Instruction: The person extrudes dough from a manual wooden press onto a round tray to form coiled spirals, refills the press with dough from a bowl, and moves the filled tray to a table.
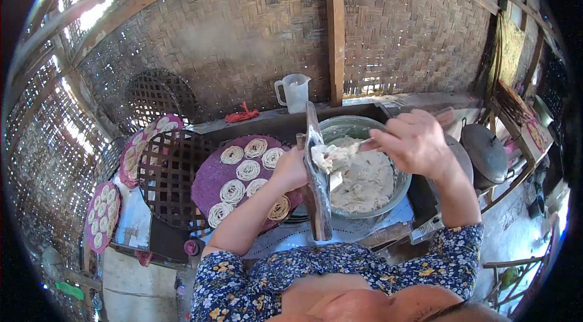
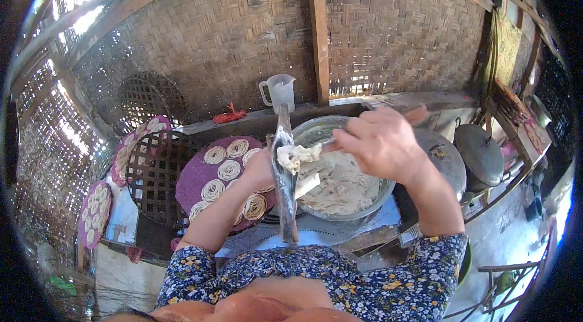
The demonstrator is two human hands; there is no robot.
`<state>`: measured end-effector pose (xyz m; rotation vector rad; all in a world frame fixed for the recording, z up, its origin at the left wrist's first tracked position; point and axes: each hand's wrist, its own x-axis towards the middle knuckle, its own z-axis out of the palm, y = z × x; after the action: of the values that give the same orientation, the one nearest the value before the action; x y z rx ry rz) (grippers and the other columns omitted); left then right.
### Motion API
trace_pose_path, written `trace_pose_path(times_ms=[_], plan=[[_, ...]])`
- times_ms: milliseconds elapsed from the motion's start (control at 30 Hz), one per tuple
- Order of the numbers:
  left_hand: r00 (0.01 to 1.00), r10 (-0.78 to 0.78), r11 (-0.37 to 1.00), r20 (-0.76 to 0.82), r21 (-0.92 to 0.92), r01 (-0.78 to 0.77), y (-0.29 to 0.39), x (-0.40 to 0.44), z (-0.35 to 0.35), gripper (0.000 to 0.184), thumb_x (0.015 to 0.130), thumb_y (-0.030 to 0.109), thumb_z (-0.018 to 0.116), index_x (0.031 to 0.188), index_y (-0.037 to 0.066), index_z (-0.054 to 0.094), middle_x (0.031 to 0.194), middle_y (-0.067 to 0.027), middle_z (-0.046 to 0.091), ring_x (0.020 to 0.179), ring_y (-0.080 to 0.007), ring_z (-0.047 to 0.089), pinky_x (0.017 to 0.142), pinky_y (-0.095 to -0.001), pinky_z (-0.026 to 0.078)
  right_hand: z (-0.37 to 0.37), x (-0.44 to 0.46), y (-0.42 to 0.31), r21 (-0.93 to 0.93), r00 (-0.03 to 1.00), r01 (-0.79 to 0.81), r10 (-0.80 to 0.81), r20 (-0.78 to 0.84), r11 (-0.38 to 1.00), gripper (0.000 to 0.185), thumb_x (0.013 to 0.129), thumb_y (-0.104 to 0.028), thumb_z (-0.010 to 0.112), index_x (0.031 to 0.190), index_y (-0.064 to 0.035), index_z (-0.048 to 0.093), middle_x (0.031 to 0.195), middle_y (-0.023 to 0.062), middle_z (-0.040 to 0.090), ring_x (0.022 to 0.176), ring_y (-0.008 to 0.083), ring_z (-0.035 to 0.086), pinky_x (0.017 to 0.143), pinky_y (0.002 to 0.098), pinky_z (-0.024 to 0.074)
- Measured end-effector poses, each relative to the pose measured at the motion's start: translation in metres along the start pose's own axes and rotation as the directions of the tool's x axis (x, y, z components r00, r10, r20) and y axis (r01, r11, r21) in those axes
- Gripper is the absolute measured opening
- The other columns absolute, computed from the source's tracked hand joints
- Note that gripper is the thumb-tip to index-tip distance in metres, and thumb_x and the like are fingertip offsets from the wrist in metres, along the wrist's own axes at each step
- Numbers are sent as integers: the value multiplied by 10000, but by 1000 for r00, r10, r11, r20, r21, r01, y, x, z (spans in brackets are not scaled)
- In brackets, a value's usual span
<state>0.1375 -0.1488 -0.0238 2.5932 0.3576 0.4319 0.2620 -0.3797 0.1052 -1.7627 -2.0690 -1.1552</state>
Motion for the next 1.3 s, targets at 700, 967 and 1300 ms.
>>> trace_pose_path(times_ms=[700, 967, 1300], plan=[[998, -52, 849, -21, -527, 33, -63, 17, 13, 353, 653, 106, 735, 969, 33, 597, 850, -52, 630, 788, -147, 600, 696, -308, 495, 26, -33, 6, 150, 955, -267, 282, -89, 952, 257, 623, -225, 720, 842, -124, 630, 607, 23, 528, 579, 219, 557, 519, 340, 426], [994, -107, 994, -10, 10, 107, -11, 1, -10, 423, 710, 427, 610, 995, 114, 621, 979, -158, 622, 893, -340, 593, 752, -387, 468, 8, -4, 3, 115, 988, -149, 152, -17, 982, 200, 668, -283, 675, 790, -138, 609, 601, 5, 500, 588, 208, 545, 536, 346, 415], [985, -166, 986, 52, 32, 165, 9, 0, -1, 411, 693, 373, 592, 995, 96, 626, 964, -205, 603, 908, -358, 579, 792, -422, 457, 46, 14, -30, 72, 998, 22, -27, 57, 997, 123, 698, -231, 601, 771, -145, 553, 643, -7, 496, 640, 174, 552, 575, 323, 422]])
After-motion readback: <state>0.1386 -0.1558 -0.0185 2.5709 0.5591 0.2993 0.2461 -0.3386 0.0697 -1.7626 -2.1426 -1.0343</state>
